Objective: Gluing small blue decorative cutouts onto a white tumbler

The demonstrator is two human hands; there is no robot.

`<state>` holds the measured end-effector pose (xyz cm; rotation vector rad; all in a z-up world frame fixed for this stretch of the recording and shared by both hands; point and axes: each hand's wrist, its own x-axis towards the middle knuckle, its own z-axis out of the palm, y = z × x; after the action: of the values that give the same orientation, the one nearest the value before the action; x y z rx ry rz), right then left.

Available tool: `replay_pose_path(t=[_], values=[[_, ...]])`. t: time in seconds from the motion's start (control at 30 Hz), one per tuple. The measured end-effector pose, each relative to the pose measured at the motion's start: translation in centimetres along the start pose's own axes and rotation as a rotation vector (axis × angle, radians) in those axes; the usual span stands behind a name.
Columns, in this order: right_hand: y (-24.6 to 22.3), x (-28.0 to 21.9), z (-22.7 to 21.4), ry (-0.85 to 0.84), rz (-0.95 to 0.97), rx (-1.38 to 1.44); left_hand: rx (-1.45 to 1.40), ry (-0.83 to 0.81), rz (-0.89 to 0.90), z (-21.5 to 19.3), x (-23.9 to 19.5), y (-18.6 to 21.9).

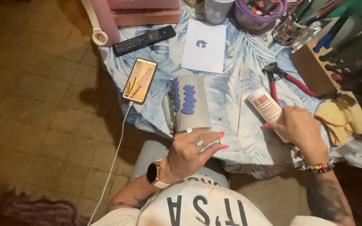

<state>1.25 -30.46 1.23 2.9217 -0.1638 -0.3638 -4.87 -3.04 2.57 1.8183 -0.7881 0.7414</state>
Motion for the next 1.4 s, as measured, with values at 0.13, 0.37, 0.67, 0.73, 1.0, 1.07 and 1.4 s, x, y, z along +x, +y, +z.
replay_pose_path(t=[0.13, 0.37, 0.67, 0.73, 1.0, 1.07, 1.4], values=[[0.0, -0.1, -0.3, -0.049, -0.02, 0.042, 0.059, -0.011, 0.032, -0.1, -0.2, -0.4], [0.6, -2.8, -3.8, 0.403, -0.146, 1.233, 0.188, 0.021, 0.046, -0.2, 0.3, -1.9], [-5.7, -3.3, -4.5, 0.342, -0.545, 2.376, 0.379, 0.101, 0.082, 0.0, 1.3, -2.0], [-6.3, -3.4, -3.9, 0.407, -0.486, 2.349, 0.407, 0.087, 0.091, 0.0, 1.2, -1.9], [-6.0, -3.1, -1.3, 0.528, -0.413, 2.328, 0.463, 0.061, 0.115, 0.1, 1.1, -1.8], [-5.9, -3.2, -1.2, 0.535, -0.48, 2.271, 0.46, 0.068, 0.107, 0.3, 1.1, -1.8], [-5.3, -3.7, -1.3, 0.486, -0.383, 2.245, 0.47, 0.079, 0.11, 1.0, 1.1, -1.5]])
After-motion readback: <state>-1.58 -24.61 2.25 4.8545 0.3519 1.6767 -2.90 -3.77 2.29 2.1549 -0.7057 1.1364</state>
